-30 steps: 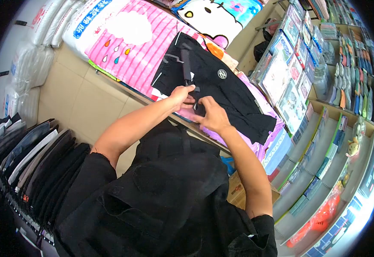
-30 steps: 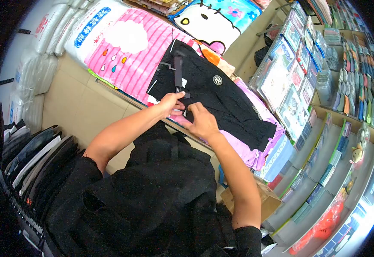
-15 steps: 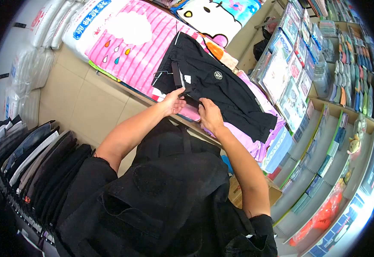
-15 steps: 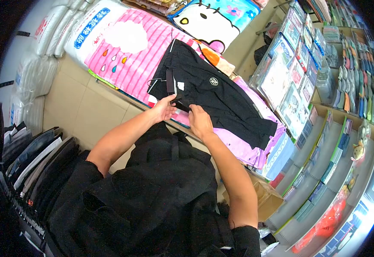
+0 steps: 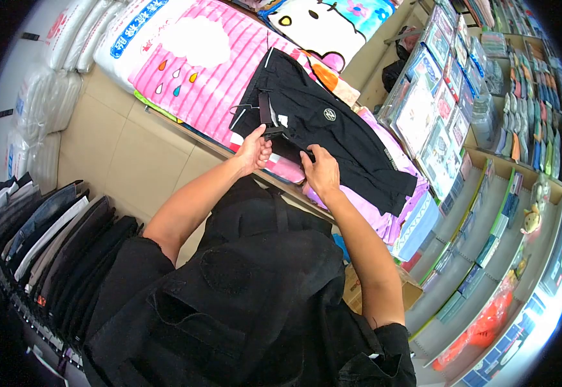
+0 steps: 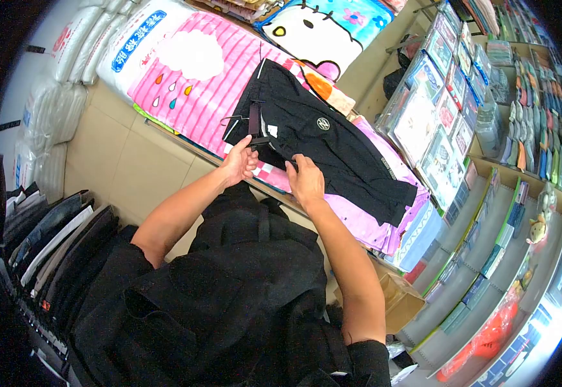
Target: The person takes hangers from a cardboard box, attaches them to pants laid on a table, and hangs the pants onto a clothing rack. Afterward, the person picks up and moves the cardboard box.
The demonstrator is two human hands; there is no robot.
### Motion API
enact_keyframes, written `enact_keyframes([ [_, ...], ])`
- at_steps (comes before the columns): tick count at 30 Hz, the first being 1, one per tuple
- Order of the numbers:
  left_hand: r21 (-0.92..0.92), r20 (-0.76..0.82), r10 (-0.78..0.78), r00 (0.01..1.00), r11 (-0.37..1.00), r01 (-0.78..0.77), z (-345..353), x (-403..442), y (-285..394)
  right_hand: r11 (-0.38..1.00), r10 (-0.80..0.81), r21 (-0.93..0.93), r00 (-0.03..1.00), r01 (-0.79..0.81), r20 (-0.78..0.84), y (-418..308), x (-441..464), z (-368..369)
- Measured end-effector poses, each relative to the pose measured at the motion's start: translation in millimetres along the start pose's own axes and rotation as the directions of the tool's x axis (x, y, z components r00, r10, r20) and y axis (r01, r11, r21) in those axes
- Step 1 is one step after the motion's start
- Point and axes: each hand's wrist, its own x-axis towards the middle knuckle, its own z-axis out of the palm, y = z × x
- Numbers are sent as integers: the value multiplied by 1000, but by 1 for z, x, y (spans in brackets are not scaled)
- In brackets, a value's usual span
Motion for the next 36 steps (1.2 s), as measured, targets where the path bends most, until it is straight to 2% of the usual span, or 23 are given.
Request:
enact_keyframes([
  [3,-37,25,26,999,999,-25,-2,2,3,999,-38,-24,998,37,-46,-1,2,1],
  [9,81,-145,117,983,991,-106,21,-4,0,985,-143,-104,987,136,-68,-7,10,-3],
  [13,97,-195,155,968,986,-138,26,-2,-3,952,-253,-200,964,233,-80,-1,14,2],
  [22,203,-276,191,942,970,-137,37,-8,2,811,-437,-432,899,395,3,-1,15,6],
  [31,224,-314,193,929,967,-125,45,-3,3,674,-543,-511,827,534,149,1,12,6],
  [36,248,-326,219,919,958,-141,49,-4,-3,663,-589,-467,792,585,157,-2,12,4],
])
